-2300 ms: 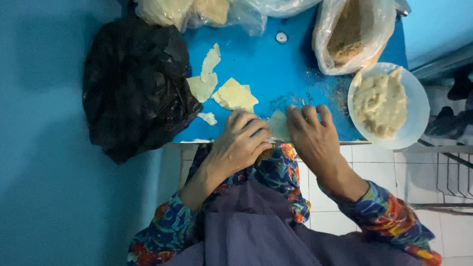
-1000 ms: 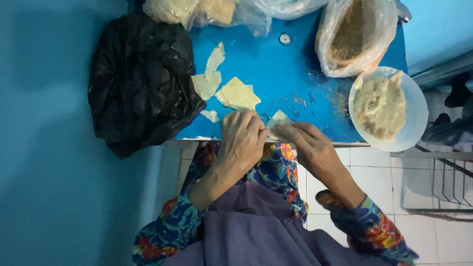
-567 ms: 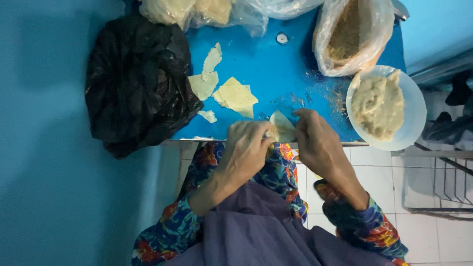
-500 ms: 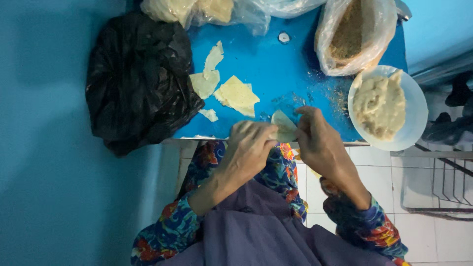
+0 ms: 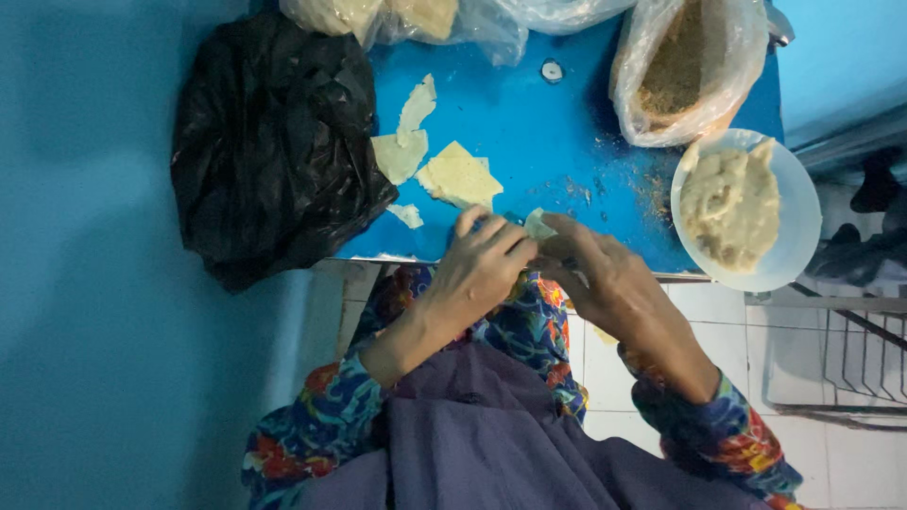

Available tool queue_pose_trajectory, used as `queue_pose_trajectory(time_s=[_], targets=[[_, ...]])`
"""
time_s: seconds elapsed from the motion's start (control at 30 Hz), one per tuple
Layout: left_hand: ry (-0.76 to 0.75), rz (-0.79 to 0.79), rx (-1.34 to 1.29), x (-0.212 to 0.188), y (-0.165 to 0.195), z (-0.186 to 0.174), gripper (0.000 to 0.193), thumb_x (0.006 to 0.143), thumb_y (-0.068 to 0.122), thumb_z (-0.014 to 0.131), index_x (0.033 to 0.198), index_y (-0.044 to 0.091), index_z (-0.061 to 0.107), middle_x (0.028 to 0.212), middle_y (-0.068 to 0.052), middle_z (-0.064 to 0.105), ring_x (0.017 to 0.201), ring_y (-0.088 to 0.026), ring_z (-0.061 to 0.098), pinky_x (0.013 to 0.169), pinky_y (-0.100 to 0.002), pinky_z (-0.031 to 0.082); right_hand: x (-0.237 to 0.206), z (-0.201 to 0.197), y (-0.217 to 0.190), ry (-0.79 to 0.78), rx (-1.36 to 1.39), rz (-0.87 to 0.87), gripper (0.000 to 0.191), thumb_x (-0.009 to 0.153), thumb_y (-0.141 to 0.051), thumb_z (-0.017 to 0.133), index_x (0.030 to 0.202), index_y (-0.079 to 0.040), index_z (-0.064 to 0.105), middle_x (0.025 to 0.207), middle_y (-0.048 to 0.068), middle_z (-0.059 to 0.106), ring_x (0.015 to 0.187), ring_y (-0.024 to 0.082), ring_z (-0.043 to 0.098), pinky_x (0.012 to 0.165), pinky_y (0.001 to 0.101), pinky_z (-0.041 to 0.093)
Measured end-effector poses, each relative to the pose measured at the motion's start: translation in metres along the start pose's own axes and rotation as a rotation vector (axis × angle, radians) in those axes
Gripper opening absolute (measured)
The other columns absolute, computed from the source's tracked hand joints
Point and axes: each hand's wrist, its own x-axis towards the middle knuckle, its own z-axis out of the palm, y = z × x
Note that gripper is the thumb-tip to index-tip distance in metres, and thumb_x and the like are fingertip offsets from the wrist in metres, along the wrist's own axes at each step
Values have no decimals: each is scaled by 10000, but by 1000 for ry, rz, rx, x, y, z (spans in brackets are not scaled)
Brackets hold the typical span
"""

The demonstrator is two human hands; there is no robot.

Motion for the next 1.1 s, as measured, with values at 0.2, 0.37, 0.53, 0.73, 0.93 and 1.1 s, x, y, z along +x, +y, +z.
queue_pose_trajectory(time_s=[0.2, 0.37, 0.53, 0.73, 0.93, 1.1], targets=[[-90, -117, 6, 27, -5, 1, 88, 866, 57, 640, 917, 104, 695, 896, -69, 659, 995, -290, 636, 1004, -508, 381, 30, -5, 12, -140, 252, 337, 599, 857, -44, 739, 1383, -80, 455, 940, 154, 723, 842, 317, 745, 725, 408, 566], [-52, 27, 88, 18, 6, -2, 120, 901, 56, 647, 1018, 26, 649, 913, -119, 622, 993, -328, 621, 1123, -495, 394, 9, 3, 11, -3, 59, 119, 550, 891, 21, 657, 1402, -47, 465, 1071, 164, 725, 995, 369, 711, 775, 427, 560], [-50, 21, 206, 10, 14, -1, 125, 883, 51, 649, 1008, 41, 646, 894, -90, 616, 964, -270, 626, 1159, -563, 368, -8, 14, 10, 62, -87, 25, 584, 896, 53, 650, 1433, -17, 434, 1061, 175, 696, 994, 383, 688, 805, 445, 564], [-117, -107, 82, 41, 0, -4, 92, 834, 86, 656, 891, 97, 727, 928, -93, 666, 989, -306, 636, 935, -539, 391, 26, -3, 22, -116, 223, 263, 549, 921, 22, 650, 1413, -20, 410, 976, 135, 731, 914, 313, 740, 762, 417, 564], [-318, -214, -45, 51, -18, -3, 73, 877, 119, 667, 880, 81, 728, 841, -100, 714, 851, -312, 673, 860, -496, 419, 23, 5, 29, -46, 130, 175, 566, 876, 75, 606, 1402, 4, 410, 963, 169, 706, 912, 351, 713, 739, 435, 549], [-65, -4, 176, 26, 0, -1, 164, 887, 72, 636, 1037, 20, 676, 916, -119, 667, 947, -305, 645, 1026, -487, 450, 0, 29, 22, 203, -70, -75, 474, 927, 84, 607, 1363, 33, 427, 1045, 194, 693, 1002, 395, 683, 814, 446, 557]])
